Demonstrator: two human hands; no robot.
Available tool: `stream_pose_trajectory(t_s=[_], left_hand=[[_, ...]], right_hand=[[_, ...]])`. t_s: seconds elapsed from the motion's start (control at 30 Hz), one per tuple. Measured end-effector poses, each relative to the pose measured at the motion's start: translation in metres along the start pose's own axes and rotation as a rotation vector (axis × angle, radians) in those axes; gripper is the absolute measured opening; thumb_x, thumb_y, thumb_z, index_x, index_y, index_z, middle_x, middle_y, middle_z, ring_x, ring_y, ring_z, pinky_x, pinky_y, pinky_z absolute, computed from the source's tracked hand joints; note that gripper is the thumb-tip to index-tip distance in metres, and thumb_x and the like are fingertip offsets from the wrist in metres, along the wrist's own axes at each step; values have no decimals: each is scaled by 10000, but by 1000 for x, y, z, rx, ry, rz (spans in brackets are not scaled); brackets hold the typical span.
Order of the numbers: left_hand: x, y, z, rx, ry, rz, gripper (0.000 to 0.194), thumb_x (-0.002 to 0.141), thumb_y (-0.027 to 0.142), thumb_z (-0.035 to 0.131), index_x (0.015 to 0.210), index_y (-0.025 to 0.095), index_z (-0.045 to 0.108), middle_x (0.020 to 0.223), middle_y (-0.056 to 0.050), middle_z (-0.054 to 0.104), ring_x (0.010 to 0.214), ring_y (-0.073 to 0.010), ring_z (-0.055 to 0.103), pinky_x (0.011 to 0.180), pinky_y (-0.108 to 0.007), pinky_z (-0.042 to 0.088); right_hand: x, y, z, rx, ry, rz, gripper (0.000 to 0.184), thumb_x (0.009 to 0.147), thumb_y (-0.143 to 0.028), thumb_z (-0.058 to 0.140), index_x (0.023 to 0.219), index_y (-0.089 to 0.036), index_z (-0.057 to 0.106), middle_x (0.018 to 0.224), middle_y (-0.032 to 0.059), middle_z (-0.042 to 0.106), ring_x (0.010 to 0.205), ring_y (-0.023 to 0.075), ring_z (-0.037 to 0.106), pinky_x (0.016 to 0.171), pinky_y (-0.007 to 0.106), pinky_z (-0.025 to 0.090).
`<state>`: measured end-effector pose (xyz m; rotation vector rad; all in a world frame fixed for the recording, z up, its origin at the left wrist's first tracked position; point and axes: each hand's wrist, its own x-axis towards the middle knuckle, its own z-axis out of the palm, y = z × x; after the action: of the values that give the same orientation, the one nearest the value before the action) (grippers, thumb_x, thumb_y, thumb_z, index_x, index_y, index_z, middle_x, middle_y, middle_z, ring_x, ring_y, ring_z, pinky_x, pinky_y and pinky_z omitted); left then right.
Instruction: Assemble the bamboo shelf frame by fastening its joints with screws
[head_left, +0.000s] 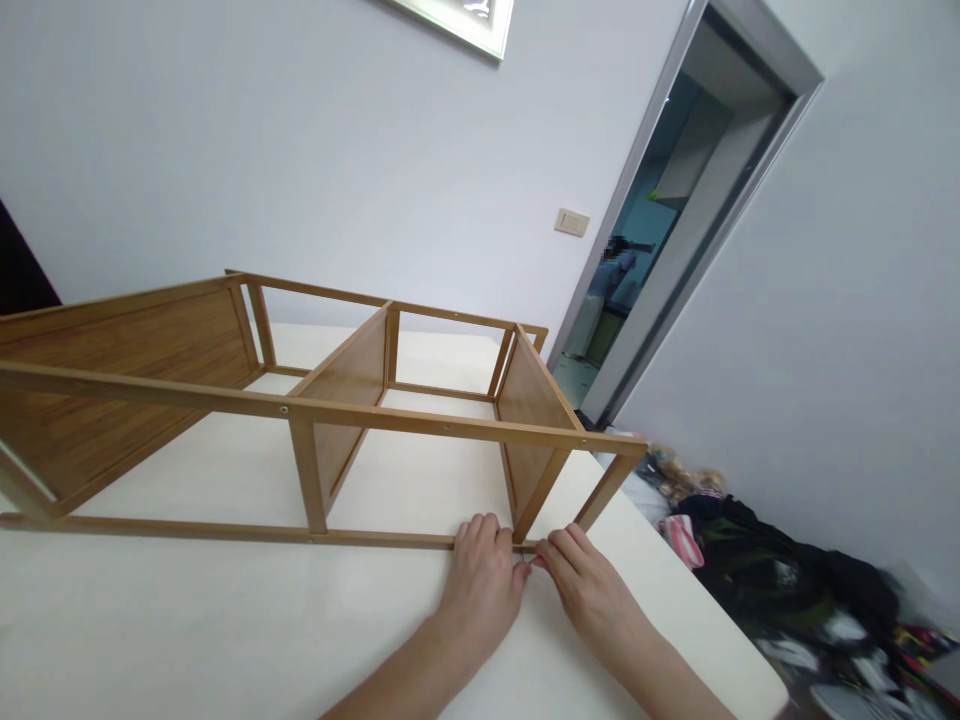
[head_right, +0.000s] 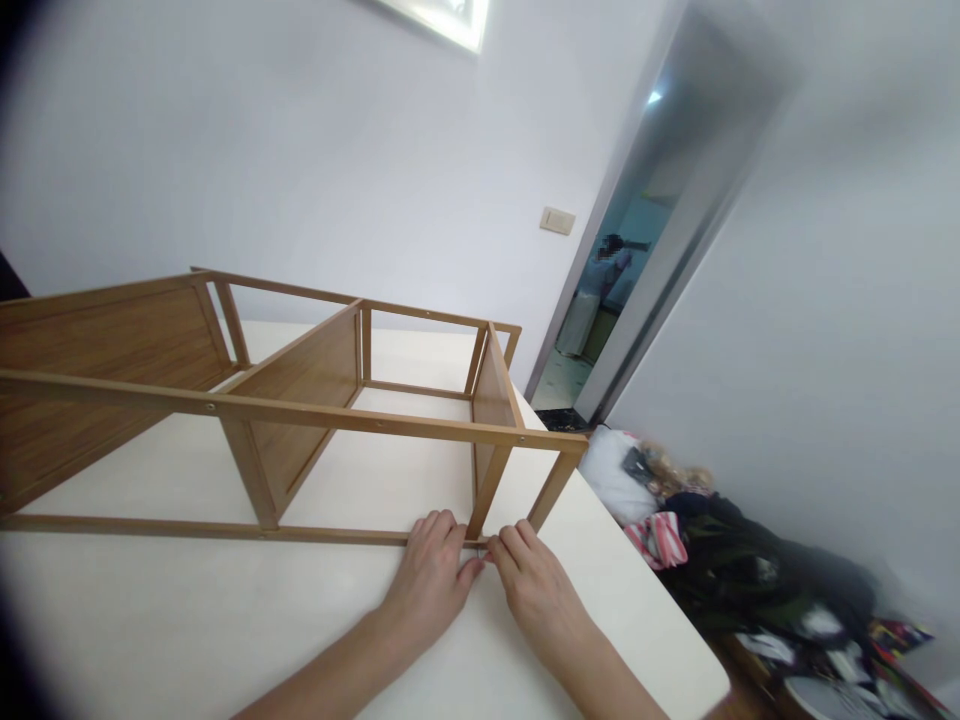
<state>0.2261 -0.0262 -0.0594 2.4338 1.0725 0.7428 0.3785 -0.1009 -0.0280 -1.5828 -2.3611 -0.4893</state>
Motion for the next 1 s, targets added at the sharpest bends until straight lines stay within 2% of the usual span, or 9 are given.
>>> stream_pose_trajectory(t_s=[0.63, 0.83, 1.0], left_hand=[[-2, -1, 2, 18, 20, 26, 100, 849, 214, 589, 925, 166, 635, 931, -60, 554, 929, -249, 502, 870, -417, 401], [-2, 0, -1, 18, -5, 12, 129, 863, 218, 569, 956, 164, 640, 942, -62, 564, 948, -257, 498, 887, -422, 396], [-3, -1, 0, 39, 10, 18, 138, 855, 185, 545, 959, 171, 635, 949, -61, 561, 952, -249, 504, 896, -417, 398]], right_hand=[[-9, 1, 9, 90, 121, 97, 204, 962, -82, 397, 961, -181, 575, 827, 51, 551, 747, 191, 506, 649, 322, 439], [-6, -4, 3, 83, 98, 93, 231, 949, -52, 375, 993, -167, 570, 867, 63, 536, 783, 197, 497, 663, 323, 443], [-2, -9, -3, 78, 25, 83, 251, 933, -29, 375, 1016, -160, 573, 923, 78, 527, 820, 202, 486, 704, 330, 448]])
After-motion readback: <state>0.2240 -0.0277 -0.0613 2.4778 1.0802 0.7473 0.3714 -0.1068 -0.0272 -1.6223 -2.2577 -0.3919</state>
